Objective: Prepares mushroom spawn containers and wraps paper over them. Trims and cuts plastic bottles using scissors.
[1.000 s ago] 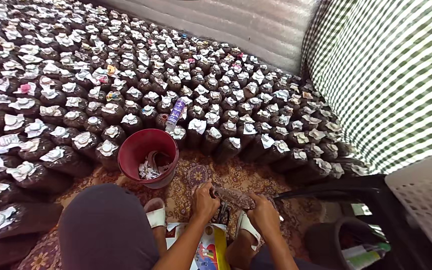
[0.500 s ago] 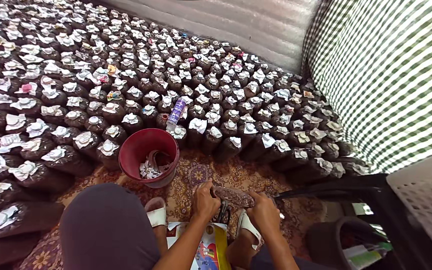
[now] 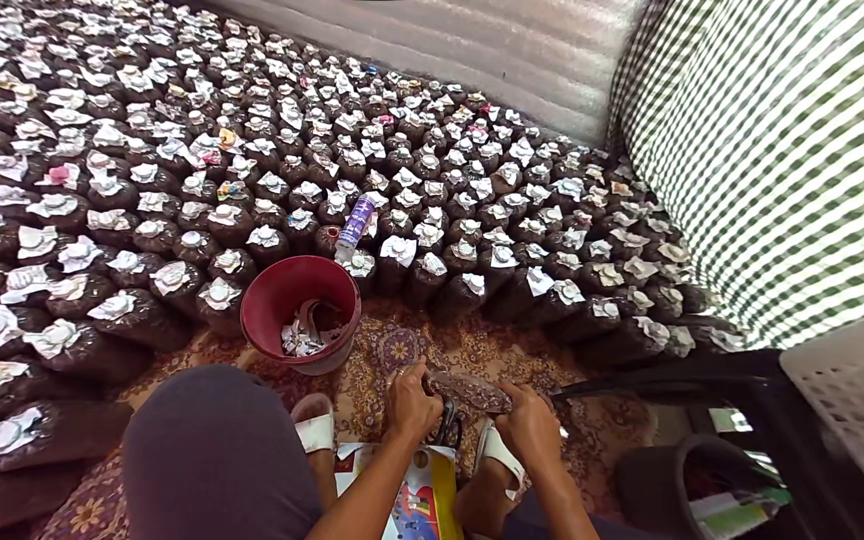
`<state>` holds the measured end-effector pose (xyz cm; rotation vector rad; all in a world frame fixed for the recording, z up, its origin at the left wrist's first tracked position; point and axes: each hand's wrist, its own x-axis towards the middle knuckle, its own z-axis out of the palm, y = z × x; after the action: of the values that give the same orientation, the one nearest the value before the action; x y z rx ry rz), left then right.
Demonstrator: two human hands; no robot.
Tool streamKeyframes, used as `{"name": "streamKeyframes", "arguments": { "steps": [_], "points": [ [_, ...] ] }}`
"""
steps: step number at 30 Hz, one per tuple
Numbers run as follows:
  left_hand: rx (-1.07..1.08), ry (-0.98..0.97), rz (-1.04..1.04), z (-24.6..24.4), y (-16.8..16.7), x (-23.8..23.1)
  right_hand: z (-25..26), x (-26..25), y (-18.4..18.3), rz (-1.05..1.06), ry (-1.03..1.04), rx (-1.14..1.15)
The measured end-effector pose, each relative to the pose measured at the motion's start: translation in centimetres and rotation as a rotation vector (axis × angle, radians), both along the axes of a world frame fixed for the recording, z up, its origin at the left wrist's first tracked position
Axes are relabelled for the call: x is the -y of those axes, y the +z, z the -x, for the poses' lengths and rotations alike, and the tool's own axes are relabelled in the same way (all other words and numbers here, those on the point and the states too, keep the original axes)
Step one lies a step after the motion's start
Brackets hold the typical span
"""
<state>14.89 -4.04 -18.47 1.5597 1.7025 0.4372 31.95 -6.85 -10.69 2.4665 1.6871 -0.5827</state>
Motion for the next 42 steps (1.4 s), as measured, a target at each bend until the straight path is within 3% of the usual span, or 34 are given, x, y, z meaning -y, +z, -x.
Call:
{"name": "streamKeyframes", "arguments": {
  "steps": [10,19,22,25,28,30,35,37,38,40,42],
  "points": [
    [0.027,-0.013,0.0,0.5,-0.2,0.3,-1.8,1.0,-4.3,-0.033,-0.053,-0.247],
    [0.099,-0.07,-0.054,1.3,-1.3,0.6,-2.4,3.0,-8.7,-0.255,-0.153,-0.679],
    [0.036,-0.093,-0.03,1.9,-0.4,0.6,-1.7,3.5,-9.2,-0.276,-0.257,-0.843],
    [-0.09,-0.101,0.037,2.6,2.8,0.9,-1.6,3.9,-10.1,-0.217,-0.389,-0.99],
    [-0.103,-0.261,0.13,3.1,5.9,2.0,-1.8,4.4,-9.9,-0.165,-0.527,-1.27],
    [-0.021,-0.417,0.191,2.9,6.2,3.3,-1.7,5.1,-9.0,-0.133,-0.563,-1.516],
    [0.246,-0.4,0.106,0.9,1.6,5.5,-0.7,6.5,-7.7,0.005,-0.519,-1.93],
    [0.216,-0.451,0.137,1.4,1.5,5.0,-1.8,6.8,-7.5,0.074,-0.386,-1.856],
    [0.162,-0.501,0.151,1.8,1.7,4.7,-2.9,6.7,-7.5,0.098,-0.306,-1.698],
    [0.011,-0.613,0.169,2.5,1.6,4.6,-6.1,6.4,-8.7,0.187,-0.148,-1.216],
    [-0.149,-0.708,0.216,2.9,0.8,5.0,-8.3,5.6,-8.7,0.295,-0.162,-0.771]
  ]
}}
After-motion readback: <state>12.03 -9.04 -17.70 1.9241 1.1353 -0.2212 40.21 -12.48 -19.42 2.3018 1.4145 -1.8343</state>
